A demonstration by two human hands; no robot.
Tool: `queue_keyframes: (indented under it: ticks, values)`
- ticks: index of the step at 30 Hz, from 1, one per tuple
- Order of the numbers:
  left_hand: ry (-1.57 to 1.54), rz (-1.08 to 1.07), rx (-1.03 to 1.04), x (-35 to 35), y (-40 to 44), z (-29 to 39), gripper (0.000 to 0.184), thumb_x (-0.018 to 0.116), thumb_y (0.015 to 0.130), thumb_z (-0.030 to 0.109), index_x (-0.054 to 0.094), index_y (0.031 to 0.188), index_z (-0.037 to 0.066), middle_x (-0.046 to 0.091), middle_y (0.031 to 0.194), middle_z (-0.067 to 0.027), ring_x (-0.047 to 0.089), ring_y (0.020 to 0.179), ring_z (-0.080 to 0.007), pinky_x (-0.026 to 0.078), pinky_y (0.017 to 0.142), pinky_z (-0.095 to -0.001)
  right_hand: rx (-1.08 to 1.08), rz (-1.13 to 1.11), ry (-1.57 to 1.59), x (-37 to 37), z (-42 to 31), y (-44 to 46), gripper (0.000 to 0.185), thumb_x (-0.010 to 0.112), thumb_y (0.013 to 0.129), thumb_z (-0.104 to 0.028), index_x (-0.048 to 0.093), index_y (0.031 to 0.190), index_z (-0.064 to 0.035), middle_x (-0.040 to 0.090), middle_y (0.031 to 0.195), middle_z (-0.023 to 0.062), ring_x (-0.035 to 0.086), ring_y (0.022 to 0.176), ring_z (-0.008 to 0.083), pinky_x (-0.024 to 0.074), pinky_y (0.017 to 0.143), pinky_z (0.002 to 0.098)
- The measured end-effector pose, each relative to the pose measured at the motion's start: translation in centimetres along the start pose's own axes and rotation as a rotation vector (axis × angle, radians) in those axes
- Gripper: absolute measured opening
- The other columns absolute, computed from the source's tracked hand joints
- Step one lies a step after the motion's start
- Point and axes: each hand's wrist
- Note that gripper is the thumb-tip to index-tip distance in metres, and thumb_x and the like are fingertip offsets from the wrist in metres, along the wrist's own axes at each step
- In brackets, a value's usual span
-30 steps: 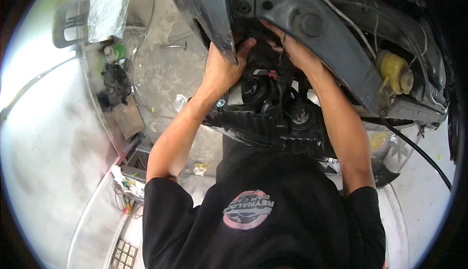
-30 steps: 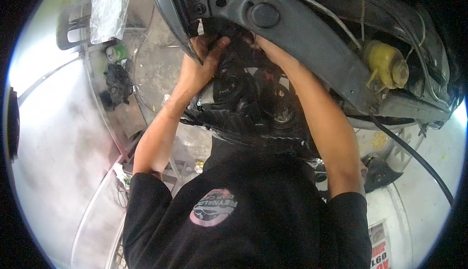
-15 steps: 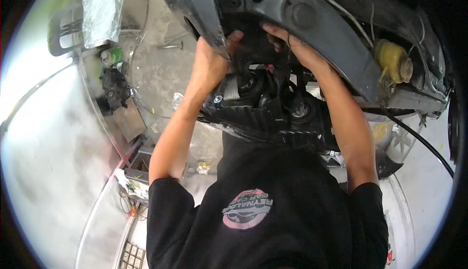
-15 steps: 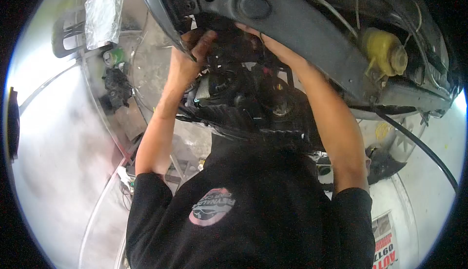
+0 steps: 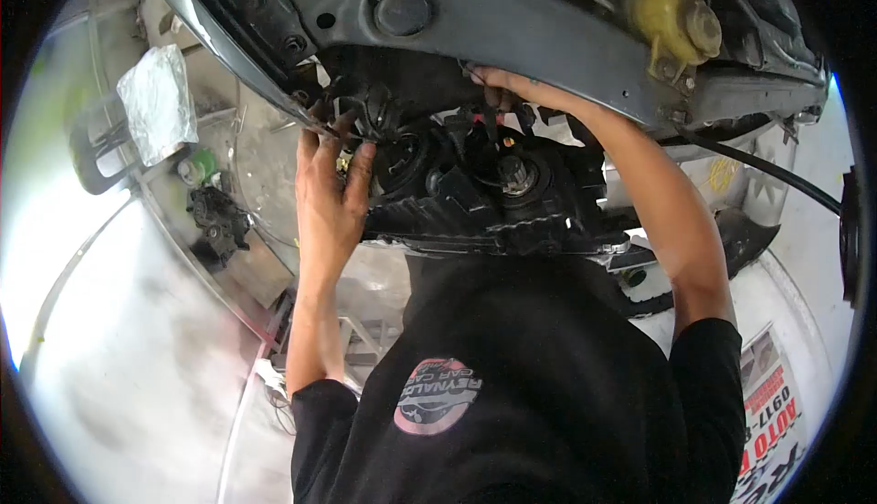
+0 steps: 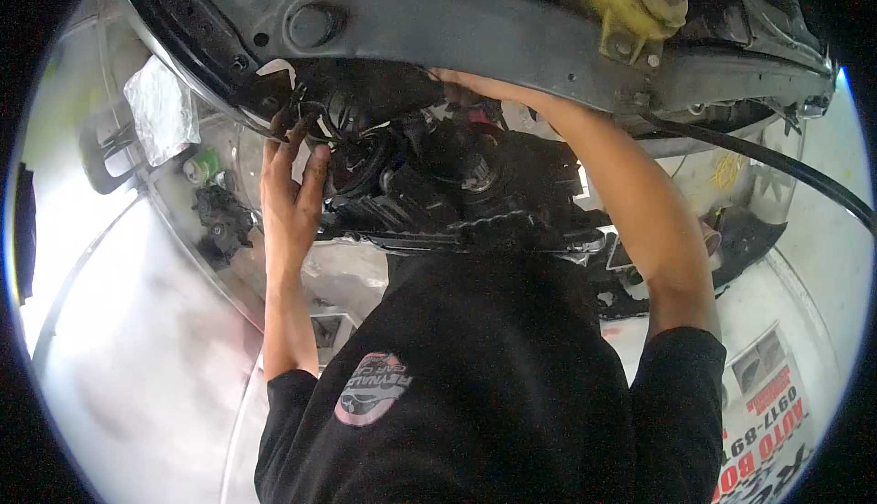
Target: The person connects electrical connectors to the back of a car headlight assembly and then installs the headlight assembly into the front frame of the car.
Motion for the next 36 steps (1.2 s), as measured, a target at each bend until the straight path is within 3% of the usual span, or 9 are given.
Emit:
queue_keyframes:
  ticks: [4, 8, 14, 17, 23, 26, 29, 32, 36]
  values:
    - [0.197, -0.021, 0.071, -0.2, -1.1, 1.9, 0.034, 0.063, 0.096, 0.017, 0.064, 0.125, -0.002, 0.057, 0.133, -0.0269, 0.053, 0.127, -0.0427, 0.042, 0.107, -0.0468, 0.176, -0.204, 0.097, -2.5, -5.1, -2.8, 0.037, 0.071, 0.091, -0.036, 0.072, 0.108, -0.0031, 0.073, 0.096, 0.0057, 0.068, 0.092, 0.0165, 0.0532, 0.080, 0.0297]
    - [0.097, -0.117, 0.222, 1.0, -1.0, 4.4, 0.034, 0.064, 0.095, 0.017, 0.065, 0.121, -0.005, 0.064, 0.122, -0.0278, 0.057, 0.122, -0.0442, 0.044, 0.104, -0.0470, 0.195, -0.128, 0.105, -3.6, -7.0, -4.4, 0.032, 0.069, 0.091, -0.029, 0.071, 0.111, -0.0032, 0.073, 0.098, 0.0070, 0.068, 0.092, 0.0180, 0.0527, 0.084, 0.0305]
    - [0.139, -0.196, 0.239, 3.3, 1.5, 4.5, 0.032, 0.064, 0.094, 0.017, 0.065, 0.118, -0.005, 0.067, 0.110, -0.0277, 0.061, 0.107, -0.0459, 0.048, 0.094, -0.0502, 0.371, -0.115, 0.456, -4.4, -6.2, -5.5, 0.035, 0.069, 0.090, -0.027, 0.069, 0.113, -0.0011, 0.073, 0.101, 0.0095, 0.068, 0.095, 0.0196, 0.0514, 0.089, 0.0345]
    - [0.248, -0.334, 0.228, 4.1, 3.5, 3.8, 0.032, 0.066, 0.093, 0.021, 0.067, 0.115, -0.002, 0.069, 0.102, -0.0259, 0.063, 0.102, -0.0454, 0.049, 0.091, -0.0507, 0.330, -0.134, 0.521, -4.6, -5.8, -6.3, 0.036, 0.068, 0.090, -0.028, 0.069, 0.113, 0.0002, 0.073, 0.101, 0.0110, 0.069, 0.098, 0.0210, 0.0515, 0.091, 0.0351]
    - [0.320, -0.330, 0.412, 5.8, 4.6, 1.4, 0.031, 0.071, 0.088, 0.019, 0.070, 0.112, 0.000, 0.070, 0.101, -0.0250, 0.066, 0.098, -0.0438, 0.052, 0.088, -0.0465, 0.071, -0.194, 0.464, -4.8, -6.6, -6.8, 0.039, 0.066, 0.090, -0.029, 0.067, 0.115, 0.0005, 0.073, 0.102, 0.0123, 0.070, 0.099, 0.0249, 0.0526, 0.092, 0.0358]
    - [-0.013, -0.402, 0.212, 4.6, 4.8, 3.1, 0.031, 0.074, 0.084, 0.012, 0.070, 0.112, -0.001, 0.071, 0.099, -0.0233, 0.068, 0.103, -0.0384, 0.051, 0.091, -0.0412, 0.153, -0.253, 0.574, -5.2, -9.4, -7.6, 0.040, 0.065, 0.090, -0.029, 0.066, 0.117, 0.0012, 0.072, 0.104, 0.0133, 0.070, 0.098, 0.0264, 0.0529, 0.092, 0.0359]
    - [-0.237, -0.394, 0.147, 4.1, 4.8, 3.5, 0.033, 0.075, 0.082, 0.008, 0.068, 0.113, -0.003, 0.073, 0.101, -0.0199, 0.069, 0.104, -0.0311, 0.050, 0.094, -0.0370, 0.141, -0.222, 0.724, -4.5, -9.5, -7.7, 0.041, 0.067, 0.090, -0.028, 0.065, 0.117, 0.0019, 0.071, 0.108, 0.0152, 0.070, 0.097, 0.0272, 0.0530, 0.093, 0.0381]
    - [-0.468, -0.412, 0.116, 3.7, 4.3, 4.3, 0.035, 0.075, 0.084, 0.008, 0.065, 0.116, -0.005, 0.072, 0.106, -0.0156, 0.068, 0.103, -0.0263, 0.050, 0.094, -0.0370, 0.167, -0.143, 0.805, -4.2, -10.6, -8.3, 0.043, 0.066, 0.087, -0.020, 0.063, 0.123, 0.0037, 0.070, 0.114, 0.0177, 0.070, 0.100, 0.0281, 0.0527, 0.096, 0.0395]
    - [-0.715, -0.388, 0.025, 5.1, 3.6, 4.0, 0.034, 0.074, 0.088, 0.013, 0.064, 0.112, -0.008, 0.071, 0.106, -0.0191, 0.067, 0.102, -0.0236, 0.051, 0.091, -0.0354, 0.073, -0.133, 0.736, -3.6, -10.9, -9.0, 0.053, 0.061, 0.083, -0.007, 0.057, 0.135, 0.0041, 0.069, 0.118, 0.0181, 0.068, 0.106, 0.0266, 0.0509, 0.100, 0.0366]
Point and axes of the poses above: each hand's wrist, its own y-axis towards the middle knuckle, its own x-axis out of the palm, z = x × y
